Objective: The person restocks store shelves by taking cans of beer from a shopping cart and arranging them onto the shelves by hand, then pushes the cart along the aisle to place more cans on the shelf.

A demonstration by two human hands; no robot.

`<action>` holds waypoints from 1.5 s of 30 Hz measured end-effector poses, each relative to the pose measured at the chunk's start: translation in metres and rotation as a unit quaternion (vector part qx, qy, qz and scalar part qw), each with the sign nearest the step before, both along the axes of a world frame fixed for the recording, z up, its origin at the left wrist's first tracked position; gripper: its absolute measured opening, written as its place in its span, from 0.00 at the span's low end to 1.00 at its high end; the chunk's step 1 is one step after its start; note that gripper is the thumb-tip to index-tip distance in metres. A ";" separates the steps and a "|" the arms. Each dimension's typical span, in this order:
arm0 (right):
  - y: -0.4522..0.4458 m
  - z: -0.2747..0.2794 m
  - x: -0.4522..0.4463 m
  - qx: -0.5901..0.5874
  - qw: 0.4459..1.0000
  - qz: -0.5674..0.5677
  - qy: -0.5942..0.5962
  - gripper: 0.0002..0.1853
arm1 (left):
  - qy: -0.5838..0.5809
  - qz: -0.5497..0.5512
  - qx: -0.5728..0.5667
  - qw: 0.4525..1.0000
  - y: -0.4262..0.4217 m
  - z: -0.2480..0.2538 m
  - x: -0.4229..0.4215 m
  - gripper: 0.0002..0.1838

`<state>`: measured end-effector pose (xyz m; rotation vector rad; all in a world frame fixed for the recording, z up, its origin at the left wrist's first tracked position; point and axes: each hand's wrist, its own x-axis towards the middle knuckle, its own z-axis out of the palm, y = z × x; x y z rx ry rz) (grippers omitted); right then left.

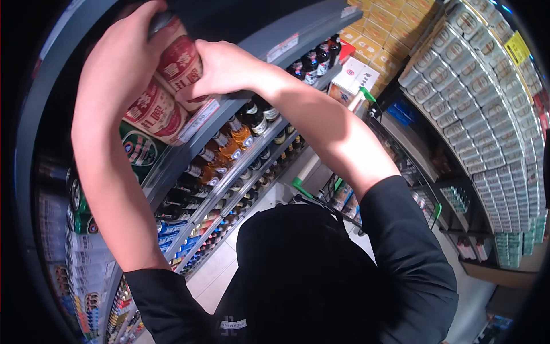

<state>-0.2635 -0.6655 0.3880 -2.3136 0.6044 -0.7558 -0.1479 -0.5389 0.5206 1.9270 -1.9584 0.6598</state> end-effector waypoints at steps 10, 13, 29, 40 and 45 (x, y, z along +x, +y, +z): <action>0.051 -0.061 -0.073 -0.140 0.933 -0.185 -0.274 0.30 | 0.105 -0.189 -0.104 0.971 0.056 -0.054 -0.104 0.28; 0.091 -0.118 -0.142 -0.081 0.922 -0.283 -0.251 0.16 | 0.171 -0.298 -0.016 0.939 0.050 -0.090 -0.149 0.30; 0.415 -0.458 -0.585 0.263 0.517 -0.805 0.126 0.21 | 0.067 -0.375 0.366 0.849 0.061 -0.465 -0.287 0.29; 0.424 -0.513 -0.708 0.478 0.402 -0.746 0.231 0.48 | 0.090 -0.008 0.309 0.947 0.083 -0.532 -0.328 0.44; 0.409 -0.498 -0.699 0.487 0.394 -0.734 0.262 0.56 | 0.045 0.022 0.315 0.948 0.065 -0.522 -0.347 0.47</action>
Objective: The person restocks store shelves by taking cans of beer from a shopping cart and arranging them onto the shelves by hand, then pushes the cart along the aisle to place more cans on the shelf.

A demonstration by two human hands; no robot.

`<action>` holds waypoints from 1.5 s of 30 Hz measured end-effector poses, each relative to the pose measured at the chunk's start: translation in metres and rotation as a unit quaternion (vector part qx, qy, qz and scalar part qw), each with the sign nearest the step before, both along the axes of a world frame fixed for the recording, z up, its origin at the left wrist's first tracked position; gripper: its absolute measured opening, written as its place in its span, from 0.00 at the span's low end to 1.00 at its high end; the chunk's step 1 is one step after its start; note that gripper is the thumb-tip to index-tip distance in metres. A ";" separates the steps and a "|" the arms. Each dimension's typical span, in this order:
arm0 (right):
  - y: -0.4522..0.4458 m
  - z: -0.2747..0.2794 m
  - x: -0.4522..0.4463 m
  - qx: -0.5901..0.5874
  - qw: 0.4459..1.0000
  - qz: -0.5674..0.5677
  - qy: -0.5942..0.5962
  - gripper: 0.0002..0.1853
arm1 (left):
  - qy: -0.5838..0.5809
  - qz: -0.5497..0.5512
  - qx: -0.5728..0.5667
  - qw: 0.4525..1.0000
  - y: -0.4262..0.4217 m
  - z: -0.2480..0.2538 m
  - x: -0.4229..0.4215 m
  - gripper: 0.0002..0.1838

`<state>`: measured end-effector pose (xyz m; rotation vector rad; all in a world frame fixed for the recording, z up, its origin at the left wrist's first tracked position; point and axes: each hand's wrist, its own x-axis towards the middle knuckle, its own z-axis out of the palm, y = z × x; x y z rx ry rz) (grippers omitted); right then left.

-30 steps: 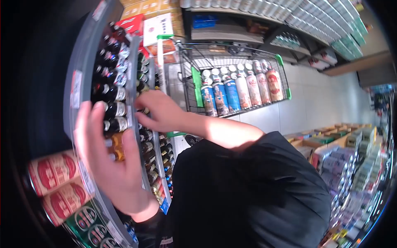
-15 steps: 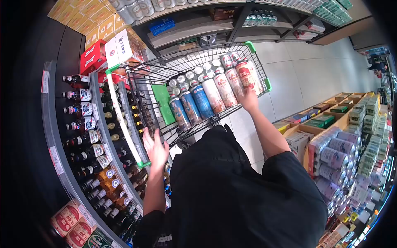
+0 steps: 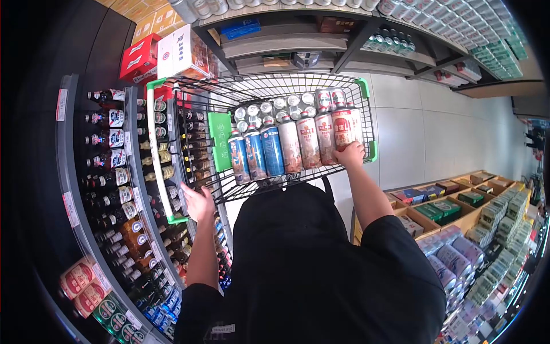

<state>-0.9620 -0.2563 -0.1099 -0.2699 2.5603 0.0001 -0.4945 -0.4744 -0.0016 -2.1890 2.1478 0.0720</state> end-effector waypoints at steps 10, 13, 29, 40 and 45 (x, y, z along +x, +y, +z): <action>-0.002 -0.006 -0.023 -0.034 0.999 0.001 -0.020 0.51 | 0.020 -0.002 0.076 0.997 -0.040 0.005 -0.015 0.52; -0.003 0.000 -0.034 -0.212 0.960 -0.095 -0.154 0.43 | 0.054 -0.034 0.061 0.996 -0.052 -0.003 -0.009 0.54; -0.097 0.143 0.067 -0.472 0.751 0.097 -0.452 0.41 | 0.463 -0.180 0.118 0.860 -0.055 0.105 -0.136 0.26; -0.226 0.275 0.214 -0.527 0.602 0.371 -0.472 0.49 | 0.749 -0.084 0.123 0.646 -0.104 0.286 -0.035 0.19; -0.314 0.333 0.291 -0.571 0.553 0.490 -0.359 0.51 | 0.665 -0.202 -0.010 0.719 -0.108 0.368 0.042 0.25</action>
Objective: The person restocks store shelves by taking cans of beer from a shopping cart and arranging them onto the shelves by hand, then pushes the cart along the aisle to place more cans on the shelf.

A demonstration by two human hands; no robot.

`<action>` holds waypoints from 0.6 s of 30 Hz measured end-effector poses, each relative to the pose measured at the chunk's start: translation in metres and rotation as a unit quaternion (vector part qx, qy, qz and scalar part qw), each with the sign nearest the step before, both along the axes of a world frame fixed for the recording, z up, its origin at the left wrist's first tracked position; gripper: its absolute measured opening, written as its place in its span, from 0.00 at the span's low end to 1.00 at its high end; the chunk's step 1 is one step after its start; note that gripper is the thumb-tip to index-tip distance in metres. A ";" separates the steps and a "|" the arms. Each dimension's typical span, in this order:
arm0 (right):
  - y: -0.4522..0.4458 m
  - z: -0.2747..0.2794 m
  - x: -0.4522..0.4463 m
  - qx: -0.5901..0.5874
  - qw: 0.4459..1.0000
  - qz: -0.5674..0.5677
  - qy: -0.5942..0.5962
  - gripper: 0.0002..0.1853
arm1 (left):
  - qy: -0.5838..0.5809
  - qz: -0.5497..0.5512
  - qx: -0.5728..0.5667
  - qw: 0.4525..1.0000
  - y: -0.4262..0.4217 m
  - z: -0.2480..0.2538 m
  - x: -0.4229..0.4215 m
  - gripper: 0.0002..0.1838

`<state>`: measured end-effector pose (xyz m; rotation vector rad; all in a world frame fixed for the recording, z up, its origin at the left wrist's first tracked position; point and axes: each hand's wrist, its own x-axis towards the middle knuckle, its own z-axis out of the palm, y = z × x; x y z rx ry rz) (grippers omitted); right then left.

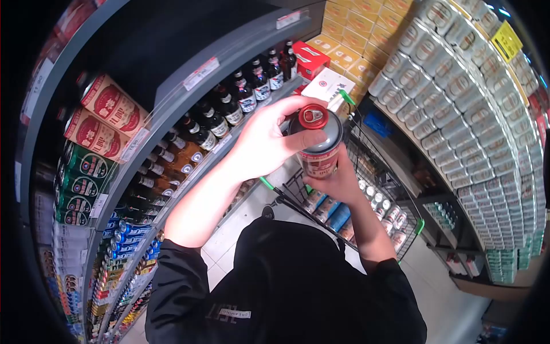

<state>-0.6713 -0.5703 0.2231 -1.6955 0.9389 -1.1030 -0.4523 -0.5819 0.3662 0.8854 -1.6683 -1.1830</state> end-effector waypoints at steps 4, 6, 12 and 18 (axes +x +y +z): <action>-0.051 0.063 0.073 -0.041 0.999 -0.010 0.029 0.49 | -0.108 0.083 -0.250 0.959 0.000 0.056 0.065 0.30; -0.081 0.086 0.108 -0.087 0.995 0.000 0.043 0.47 | -0.138 0.131 -0.313 0.931 0.003 0.080 0.092 0.31; -0.149 0.134 0.211 -0.395 0.917 -0.037 -0.030 0.46 | -0.224 0.199 -0.438 0.847 0.005 0.122 0.155 0.33; -0.171 0.147 0.273 -0.234 0.969 0.077 -0.012 0.46 | -0.227 0.280 -0.438 0.823 -0.003 0.126 0.191 0.29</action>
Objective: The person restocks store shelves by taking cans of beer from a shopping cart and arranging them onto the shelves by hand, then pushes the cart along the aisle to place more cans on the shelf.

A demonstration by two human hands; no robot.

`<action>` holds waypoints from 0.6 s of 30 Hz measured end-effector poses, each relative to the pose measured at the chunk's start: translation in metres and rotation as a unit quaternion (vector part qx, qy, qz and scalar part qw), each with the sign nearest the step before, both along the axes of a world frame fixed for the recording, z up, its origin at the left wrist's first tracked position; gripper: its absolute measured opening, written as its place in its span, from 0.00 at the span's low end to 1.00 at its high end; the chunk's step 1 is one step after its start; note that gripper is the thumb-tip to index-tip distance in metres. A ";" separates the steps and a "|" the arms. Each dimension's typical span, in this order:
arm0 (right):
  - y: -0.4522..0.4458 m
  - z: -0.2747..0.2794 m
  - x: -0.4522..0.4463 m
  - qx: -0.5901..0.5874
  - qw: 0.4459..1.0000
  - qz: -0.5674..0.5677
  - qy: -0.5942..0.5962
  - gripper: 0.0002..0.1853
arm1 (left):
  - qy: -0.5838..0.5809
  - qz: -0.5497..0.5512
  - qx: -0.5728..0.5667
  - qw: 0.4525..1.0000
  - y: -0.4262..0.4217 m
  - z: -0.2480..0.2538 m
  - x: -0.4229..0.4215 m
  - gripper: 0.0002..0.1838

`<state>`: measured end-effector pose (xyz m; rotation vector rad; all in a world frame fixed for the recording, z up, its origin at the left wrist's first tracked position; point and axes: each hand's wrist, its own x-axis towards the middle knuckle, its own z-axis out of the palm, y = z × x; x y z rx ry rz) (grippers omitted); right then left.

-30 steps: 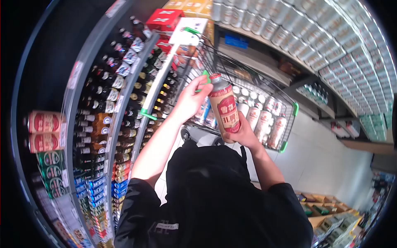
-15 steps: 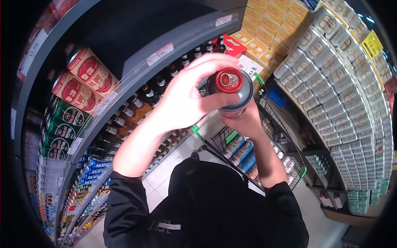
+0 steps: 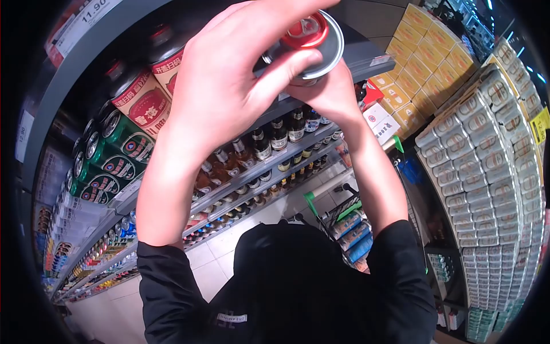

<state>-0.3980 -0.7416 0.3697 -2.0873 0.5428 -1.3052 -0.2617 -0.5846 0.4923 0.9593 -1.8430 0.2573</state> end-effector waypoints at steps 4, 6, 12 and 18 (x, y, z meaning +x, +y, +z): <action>-0.002 0.002 0.027 0.062 0.995 0.053 0.051 0.44 | -0.171 0.095 -0.110 0.974 -0.002 0.001 0.024 0.27; 0.000 0.006 0.038 0.058 0.994 0.082 0.037 0.42 | -0.187 0.118 -0.075 0.972 0.005 0.007 0.023 0.29; -0.006 0.003 0.066 0.054 0.990 0.126 0.032 0.41 | -0.220 0.175 -0.007 0.960 0.014 0.013 0.028 0.33; 0.005 0.003 0.074 0.034 0.983 0.150 0.097 0.43 | -0.315 0.289 -0.061 0.902 0.020 0.018 0.032 0.33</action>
